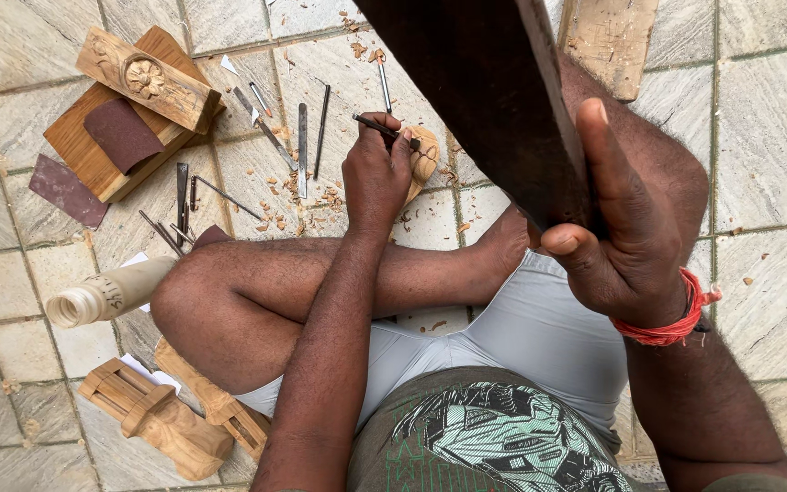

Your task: The person carves a small wooden piece using a chisel and a wooden mallet while sitting on the floor. They repeatedly strike the chisel to shape the wood, occasionally adjusting the piece's position.

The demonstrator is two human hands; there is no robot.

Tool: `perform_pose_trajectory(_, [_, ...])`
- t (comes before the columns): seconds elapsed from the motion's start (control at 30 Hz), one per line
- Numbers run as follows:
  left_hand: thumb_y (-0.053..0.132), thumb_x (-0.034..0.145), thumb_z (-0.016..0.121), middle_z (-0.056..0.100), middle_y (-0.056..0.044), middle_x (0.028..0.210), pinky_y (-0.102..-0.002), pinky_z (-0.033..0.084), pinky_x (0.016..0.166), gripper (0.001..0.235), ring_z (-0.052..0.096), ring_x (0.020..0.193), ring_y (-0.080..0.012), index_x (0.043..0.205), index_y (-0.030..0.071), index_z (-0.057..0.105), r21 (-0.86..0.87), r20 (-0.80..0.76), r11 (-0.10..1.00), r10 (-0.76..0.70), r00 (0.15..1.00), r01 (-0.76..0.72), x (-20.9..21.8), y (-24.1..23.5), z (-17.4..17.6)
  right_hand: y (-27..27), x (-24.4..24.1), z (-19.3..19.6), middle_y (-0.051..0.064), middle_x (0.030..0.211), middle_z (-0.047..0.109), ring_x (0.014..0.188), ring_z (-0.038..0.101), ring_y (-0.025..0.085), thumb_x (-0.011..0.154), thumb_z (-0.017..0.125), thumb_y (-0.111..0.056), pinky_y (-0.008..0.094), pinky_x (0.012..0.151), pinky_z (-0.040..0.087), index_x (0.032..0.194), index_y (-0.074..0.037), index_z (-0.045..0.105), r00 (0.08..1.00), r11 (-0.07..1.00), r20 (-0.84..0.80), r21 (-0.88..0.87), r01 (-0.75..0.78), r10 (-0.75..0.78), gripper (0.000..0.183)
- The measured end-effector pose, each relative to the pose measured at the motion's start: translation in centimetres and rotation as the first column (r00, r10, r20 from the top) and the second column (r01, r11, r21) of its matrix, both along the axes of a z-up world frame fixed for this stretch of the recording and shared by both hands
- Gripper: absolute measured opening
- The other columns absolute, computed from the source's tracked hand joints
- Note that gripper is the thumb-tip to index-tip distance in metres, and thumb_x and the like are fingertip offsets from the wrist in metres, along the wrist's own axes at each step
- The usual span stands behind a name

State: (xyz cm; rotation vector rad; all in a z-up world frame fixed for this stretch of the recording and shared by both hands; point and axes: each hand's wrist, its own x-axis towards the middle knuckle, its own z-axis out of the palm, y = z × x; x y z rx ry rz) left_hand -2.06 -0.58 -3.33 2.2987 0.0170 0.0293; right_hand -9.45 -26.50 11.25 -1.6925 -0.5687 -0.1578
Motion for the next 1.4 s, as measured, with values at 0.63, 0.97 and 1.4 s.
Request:
perform_pose_trajectory(0.63, [0.008, 0.093, 0.068, 0.071, -0.020, 0.086, -0.049, 0.061, 0.075, 0.010, 0.074, 0.082, -0.0378, 0.097, 0.000, 0.062, 0.232, 0.150, 0.973, -0.040, 0.988, 0.004, -0.8, 0.3, -2.6, 1.1, 3.7, 1.4, 0.002, 0.082, 0.061, 0.060, 0.056, 0.014, 0.107, 0.064, -0.036, 0.033, 0.049, 0.044, 0.160, -0.020, 0.047, 0.976, 0.705, 0.213, -0.698, 0.125, 0.037, 0.058])
perform_pose_trajectory(0.97, [0.006, 0.095, 0.064, 0.071, -0.019, 0.084, -0.047, 0.061, 0.066, 0.020, 0.073, 0.072, -0.0377, 0.111, -0.001, 0.055, 0.263, 0.138, 0.964, -0.070, 0.988, 0.032, -1.4, -0.9, -2.7, 1.9, 3.5, 0.6, 0.002, 0.076, 0.060, 0.052, 0.054, 0.012, 0.101, 0.069, -0.036, 0.031, 0.043, 0.046, 0.157, -0.025, 0.047, 0.979, 0.609, 0.204, -0.778, 0.152, 0.015, 0.061])
perform_pose_trajectory(1.4, [0.013, 0.104, 0.061, 0.075, -0.013, 0.090, -0.036, 0.065, 0.064, 0.015, 0.079, 0.080, -0.0251, 0.115, 0.005, 0.055, 0.224, 0.144, 0.974, -0.072, 0.987, 0.038, -0.5, -1.5, -0.9, -1.2, 0.9, -1.1, 0.006, 0.105, 0.071, 0.081, 0.069, 0.014, 0.113, 0.064, -0.037, 0.027, 0.068, 0.056, 0.166, -0.023, 0.038, 0.972, 0.858, 0.178, -0.464, 0.219, -0.152, 0.060])
